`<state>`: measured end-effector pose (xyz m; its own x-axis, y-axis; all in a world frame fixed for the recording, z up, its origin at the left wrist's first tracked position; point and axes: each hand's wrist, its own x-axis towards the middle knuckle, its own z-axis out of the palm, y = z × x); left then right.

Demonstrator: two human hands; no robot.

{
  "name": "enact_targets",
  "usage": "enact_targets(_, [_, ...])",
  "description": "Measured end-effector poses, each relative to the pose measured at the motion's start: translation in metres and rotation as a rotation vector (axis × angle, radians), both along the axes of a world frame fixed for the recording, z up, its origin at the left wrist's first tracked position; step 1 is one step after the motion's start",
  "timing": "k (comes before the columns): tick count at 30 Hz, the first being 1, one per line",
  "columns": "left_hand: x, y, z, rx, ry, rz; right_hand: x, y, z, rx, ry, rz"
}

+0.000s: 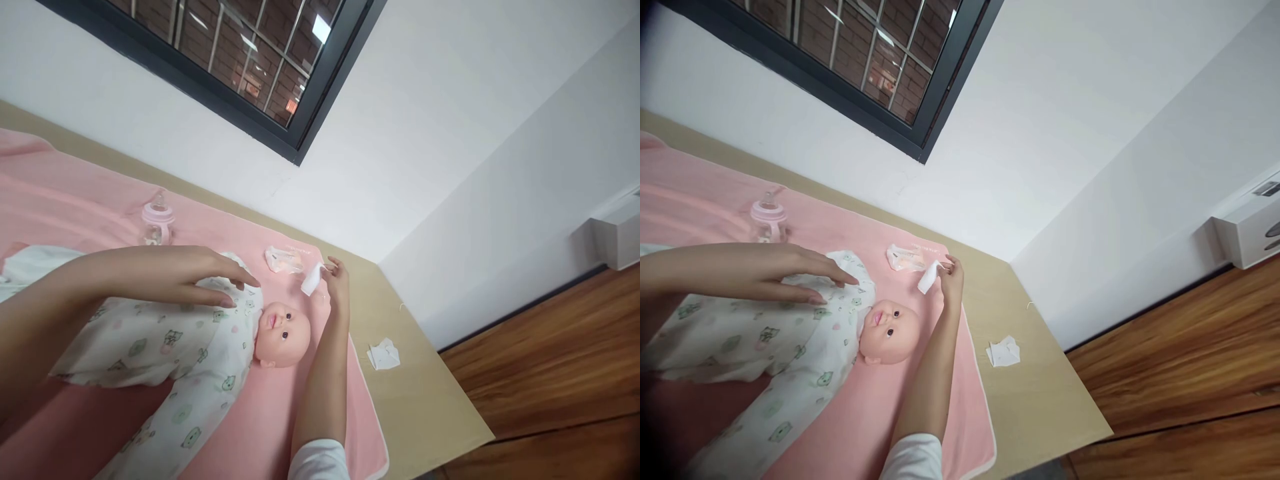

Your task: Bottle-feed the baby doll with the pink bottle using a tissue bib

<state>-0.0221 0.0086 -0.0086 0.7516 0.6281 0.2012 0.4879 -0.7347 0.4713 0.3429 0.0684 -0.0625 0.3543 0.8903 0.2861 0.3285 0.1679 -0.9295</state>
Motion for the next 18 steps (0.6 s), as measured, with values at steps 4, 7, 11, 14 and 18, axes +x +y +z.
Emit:
enact_targets(4, [0.003, -0.007, 0.005, 0.024, -0.034, -0.069, -0.027, -0.020, 0.033, 0.091, -0.071, 0.174])
enact_targets(7, [0.008, -0.007, 0.003, 0.099, -0.118, -0.003, -0.058, -0.045, 0.056, 0.154, -0.135, 0.386])
enact_targets(11, [0.013, -0.001, -0.001, 0.153, -0.269, 0.096, -0.099, -0.086, 0.078, 0.162, -0.269, 0.703])
enact_targets(14, [0.010, 0.001, -0.001, 0.020, -0.247, 0.054, -0.118, -0.110, 0.086, 0.182, -0.334, 0.820])
enact_targets(18, [0.004, 0.000, 0.001, -0.151, -0.159, 0.065, -0.124, -0.121, 0.090, 0.236, -0.344, 0.799])
